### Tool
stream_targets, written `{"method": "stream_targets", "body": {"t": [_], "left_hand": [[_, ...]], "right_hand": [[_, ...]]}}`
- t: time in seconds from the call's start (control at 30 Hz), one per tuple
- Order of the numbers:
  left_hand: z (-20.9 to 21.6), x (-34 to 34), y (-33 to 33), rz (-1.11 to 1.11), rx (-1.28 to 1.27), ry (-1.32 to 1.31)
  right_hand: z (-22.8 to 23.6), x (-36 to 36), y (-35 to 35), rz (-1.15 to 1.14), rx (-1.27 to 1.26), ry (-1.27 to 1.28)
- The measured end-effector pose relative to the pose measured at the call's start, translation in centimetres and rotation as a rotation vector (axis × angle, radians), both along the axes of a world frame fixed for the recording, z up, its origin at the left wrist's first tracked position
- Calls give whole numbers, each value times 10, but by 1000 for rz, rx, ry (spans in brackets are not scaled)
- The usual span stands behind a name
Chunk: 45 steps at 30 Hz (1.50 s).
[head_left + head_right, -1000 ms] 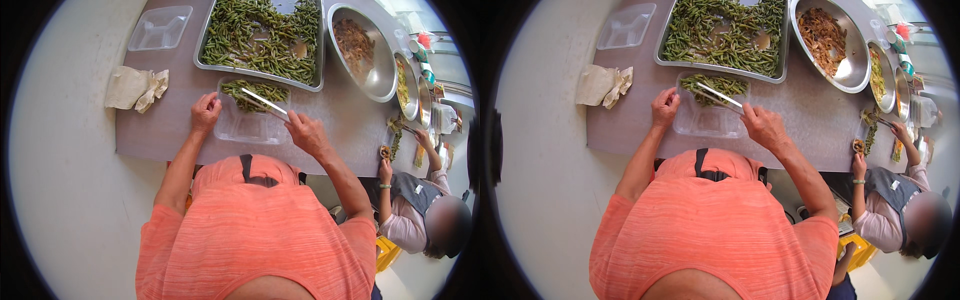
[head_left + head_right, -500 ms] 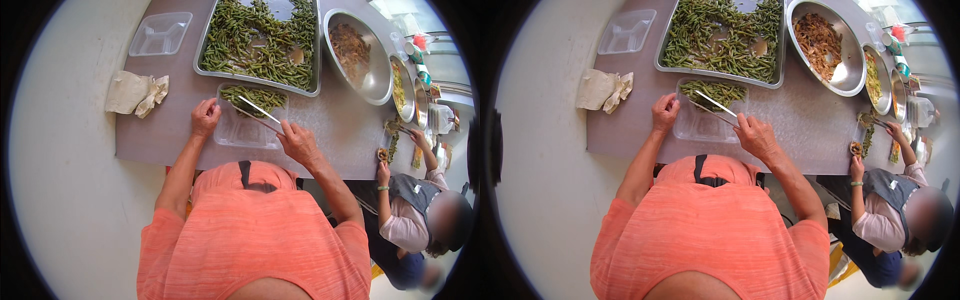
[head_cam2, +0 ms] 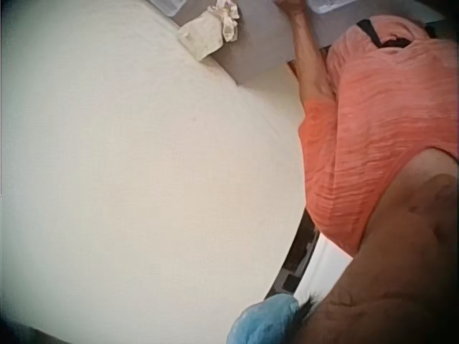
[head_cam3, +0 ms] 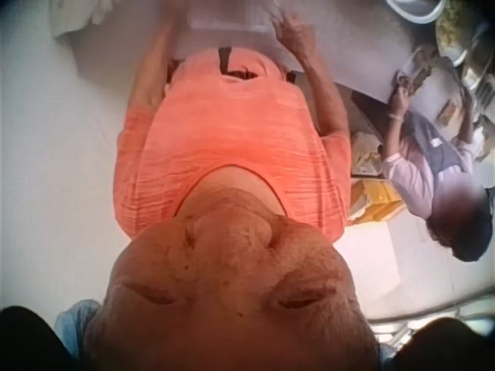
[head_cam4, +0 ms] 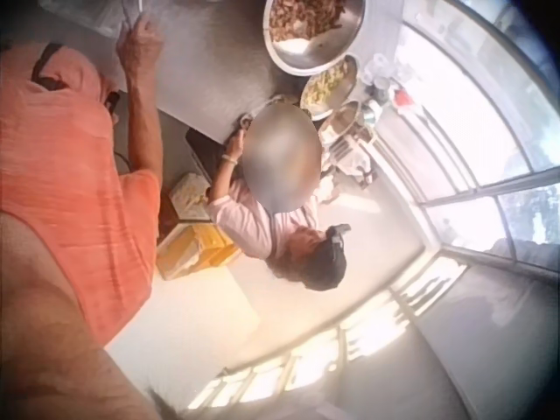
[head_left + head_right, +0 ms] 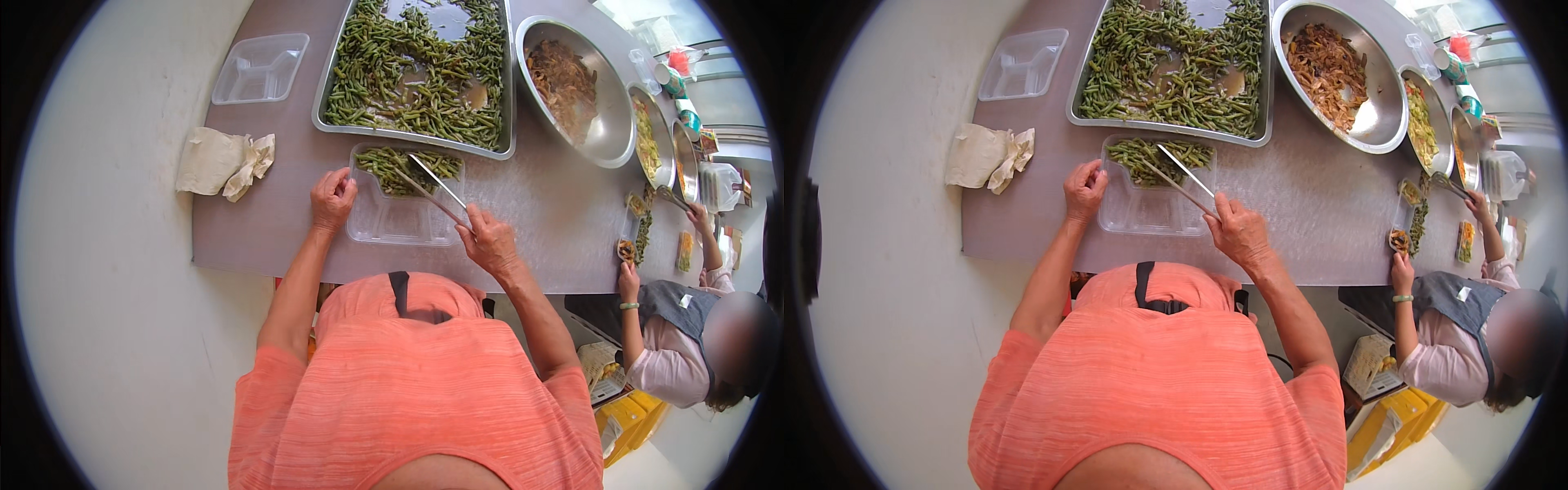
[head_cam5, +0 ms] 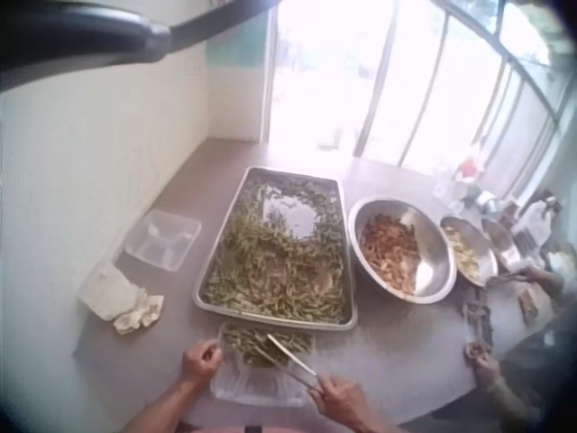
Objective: The person uses tongs to transfer green beans and other cooked food items from large metal trays into small plastic containers. The person repeatedly fills containers with green beans, then adds other items from adjacent bowls, and places the filled containers aside.
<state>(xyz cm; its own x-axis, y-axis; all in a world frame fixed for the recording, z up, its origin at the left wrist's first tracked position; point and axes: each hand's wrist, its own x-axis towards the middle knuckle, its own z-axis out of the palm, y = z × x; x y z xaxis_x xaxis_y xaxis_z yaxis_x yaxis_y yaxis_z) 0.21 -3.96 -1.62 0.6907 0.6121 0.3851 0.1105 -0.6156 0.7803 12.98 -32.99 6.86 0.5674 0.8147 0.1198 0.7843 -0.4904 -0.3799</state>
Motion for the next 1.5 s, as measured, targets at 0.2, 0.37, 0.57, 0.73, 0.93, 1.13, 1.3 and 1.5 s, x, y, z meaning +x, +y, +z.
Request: {"method": "stream_targets", "body": {"t": [0.2, 0.37, 0.57, 0.73, 0.93, 1.13, 1.3, 1.5], "left_hand": [[1, 0, -2, 14, 0, 20], [1, -2, -3, 24, -20, 23], [4, -1, -3, 11, 31, 34], [6, 1, -4, 14, -11, 40], [6, 1, -3, 14, -11, 54], [7, 1, -4, 14, -43, 58], [10, 1, -3, 5, -64, 72], [9, 0, -5, 20, -67, 67]], "right_hand": [[4, 0, -3, 0, -5, 32], [12, 26, 0, -46, 48, 130], [11, 110, 39, -219, 47, -1], [-1, 168, 90, -362, -102, -90], [-5, 201, 116, -330, -160, -173], [-2, 217, 118, -370, -43, -145], [-5, 220, 127, -425, -9, -48], [12, 197, 115, -417, 246, 210]]}}
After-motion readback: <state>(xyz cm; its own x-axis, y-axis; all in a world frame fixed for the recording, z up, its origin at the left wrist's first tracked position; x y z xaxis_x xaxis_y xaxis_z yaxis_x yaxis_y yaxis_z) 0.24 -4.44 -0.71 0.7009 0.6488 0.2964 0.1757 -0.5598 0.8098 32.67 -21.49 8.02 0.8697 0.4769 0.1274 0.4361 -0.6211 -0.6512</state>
